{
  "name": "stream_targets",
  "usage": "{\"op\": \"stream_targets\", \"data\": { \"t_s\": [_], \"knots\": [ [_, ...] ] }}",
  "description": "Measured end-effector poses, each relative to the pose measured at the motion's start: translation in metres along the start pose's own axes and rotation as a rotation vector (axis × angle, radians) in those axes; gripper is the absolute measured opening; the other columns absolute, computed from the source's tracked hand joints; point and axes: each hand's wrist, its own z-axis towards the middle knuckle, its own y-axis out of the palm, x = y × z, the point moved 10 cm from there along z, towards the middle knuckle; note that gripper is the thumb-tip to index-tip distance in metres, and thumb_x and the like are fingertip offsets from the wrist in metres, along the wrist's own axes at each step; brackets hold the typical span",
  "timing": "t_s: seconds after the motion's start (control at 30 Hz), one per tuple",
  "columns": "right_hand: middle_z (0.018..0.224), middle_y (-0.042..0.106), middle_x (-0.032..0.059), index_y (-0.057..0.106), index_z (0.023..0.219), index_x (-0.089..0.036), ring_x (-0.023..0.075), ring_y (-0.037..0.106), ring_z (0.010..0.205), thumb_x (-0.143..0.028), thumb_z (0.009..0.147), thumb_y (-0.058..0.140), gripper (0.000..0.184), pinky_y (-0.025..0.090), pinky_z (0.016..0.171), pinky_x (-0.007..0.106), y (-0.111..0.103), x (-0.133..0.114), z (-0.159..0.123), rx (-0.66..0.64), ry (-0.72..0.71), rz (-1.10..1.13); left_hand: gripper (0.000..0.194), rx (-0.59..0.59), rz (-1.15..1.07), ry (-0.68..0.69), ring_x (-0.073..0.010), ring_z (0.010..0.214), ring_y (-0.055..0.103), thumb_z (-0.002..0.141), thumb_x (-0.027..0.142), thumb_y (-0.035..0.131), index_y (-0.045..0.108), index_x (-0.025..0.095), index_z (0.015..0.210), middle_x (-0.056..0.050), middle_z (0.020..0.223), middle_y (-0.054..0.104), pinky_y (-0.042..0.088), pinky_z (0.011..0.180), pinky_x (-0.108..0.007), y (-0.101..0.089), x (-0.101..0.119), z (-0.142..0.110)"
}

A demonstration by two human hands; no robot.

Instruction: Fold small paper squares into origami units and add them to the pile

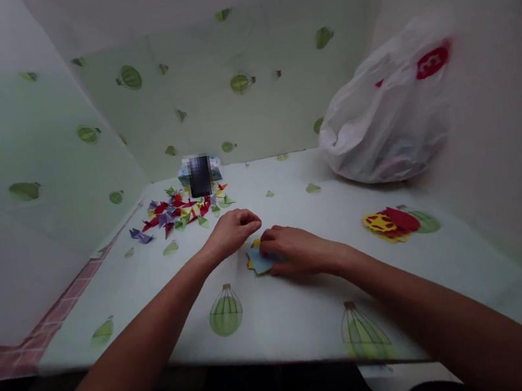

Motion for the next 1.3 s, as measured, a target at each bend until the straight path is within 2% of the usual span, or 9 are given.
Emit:
{"op": "stream_targets", "data": {
  "t_s": [0.1,0.2,0.4,0.5,0.63,0.77,0.93,1.03,1.3],
  "knots": [
    [0.098,0.067,0.0103,0.067,0.085,-0.017,0.0232,0.059,0.089,-0.019,0.087,0.06,0.008,0.04,0.074,0.032,-0.004,0.002,0.001,0.005,0.0,0.088,0.019,0.0,-0.03,-0.001,-0.0214,0.08,0.066,0.079,0.032,0.06,0.074,0.019,0.08,-0.006,0.084,0.076,0.05,0.076,-0.033,0.001,-0.004,0.001],
    [0.081,0.066,0.0052,0.063,0.072,-0.018,0.0178,0.057,0.077,-0.01,0.087,0.053,0.02,0.037,0.068,0.028,-0.011,0.014,0.002,0.079,0.069,0.206,0.019,0.03,-0.114,-0.018,-0.0207,0.081,0.066,0.08,0.034,0.062,0.073,0.019,0.08,-0.005,0.084,0.075,0.051,0.078,-0.034,0.0,-0.016,0.001],
    [0.062,0.058,-0.0003,0.056,0.062,-0.017,0.0116,0.045,0.057,-0.013,0.083,0.055,0.022,0.027,0.058,0.026,-0.024,0.051,-0.002,0.315,0.318,0.38,0.039,0.029,-0.404,-0.042,-0.0175,0.08,0.063,0.09,0.049,0.051,0.072,0.017,0.088,-0.007,0.086,0.071,0.051,0.073,-0.03,0.007,-0.031,-0.004],
    [0.057,0.055,-0.0015,0.055,0.059,-0.018,0.0114,0.043,0.056,-0.018,0.081,0.059,0.022,0.026,0.056,0.025,-0.029,0.063,-0.006,0.435,0.368,0.438,0.032,0.011,-0.432,-0.005,-0.0153,0.073,0.058,0.084,0.047,0.06,0.071,0.018,0.087,-0.003,0.079,0.067,0.049,0.069,-0.028,0.012,-0.026,-0.009],
    [0.054,0.052,-0.0023,0.055,0.058,-0.018,0.0112,0.043,0.055,-0.023,0.08,0.06,0.023,0.028,0.054,0.024,-0.028,0.066,-0.006,0.461,0.336,0.525,0.026,0.048,-0.46,0.012,-0.0122,0.062,0.05,0.078,0.044,0.067,0.066,0.018,0.074,0.001,0.066,0.057,0.044,0.06,-0.025,0.012,-0.029,-0.013],
    [0.062,0.062,-0.0004,0.067,0.068,-0.019,0.0132,0.051,0.058,-0.024,0.081,0.057,0.017,0.035,0.057,0.025,-0.025,0.064,-0.005,0.449,0.298,0.627,0.029,-0.013,-0.576,-0.028,-0.011,0.059,0.05,0.082,0.046,0.064,0.069,0.018,0.078,0.001,0.068,0.057,0.045,0.055,-0.023,0.021,-0.038,-0.015],
    [0.069,0.07,0.0015,0.075,0.075,-0.021,0.0151,0.057,0.06,-0.024,0.079,0.059,0.017,0.043,0.06,0.027,-0.023,0.066,-0.006,0.462,0.28,0.75,0.024,-0.098,-0.71,-0.055,-0.0136,0.073,0.06,0.083,0.041,0.067,0.071,0.018,0.083,-0.002,0.081,0.065,0.055,0.072,-0.027,0.032,-0.045,-0.016],
    [0.07,0.071,0.0015,0.077,0.077,-0.021,0.0152,0.058,0.061,-0.023,0.079,0.06,0.017,0.044,0.061,0.027,-0.026,0.064,-0.007,0.472,0.269,0.726,0.022,-0.12,-0.726,-0.035,-0.0157,0.08,0.063,0.084,0.039,0.066,0.072,0.017,0.085,-0.003,0.085,0.066,0.056,0.079,-0.03,0.032,-0.043,-0.018],
    [0.076,0.074,0.0022,0.078,0.081,-0.022,0.0152,0.063,0.065,-0.019,0.083,0.06,0.019,0.045,0.065,0.027,-0.038,0.053,-0.008,0.494,0.216,0.568,0.021,-0.108,-0.677,-0.019,-0.0162,0.081,0.064,0.085,0.037,0.066,0.074,0.018,0.084,-0.004,0.085,0.068,0.054,0.079,-0.029,0.025,-0.038,-0.021]
  ]
}}
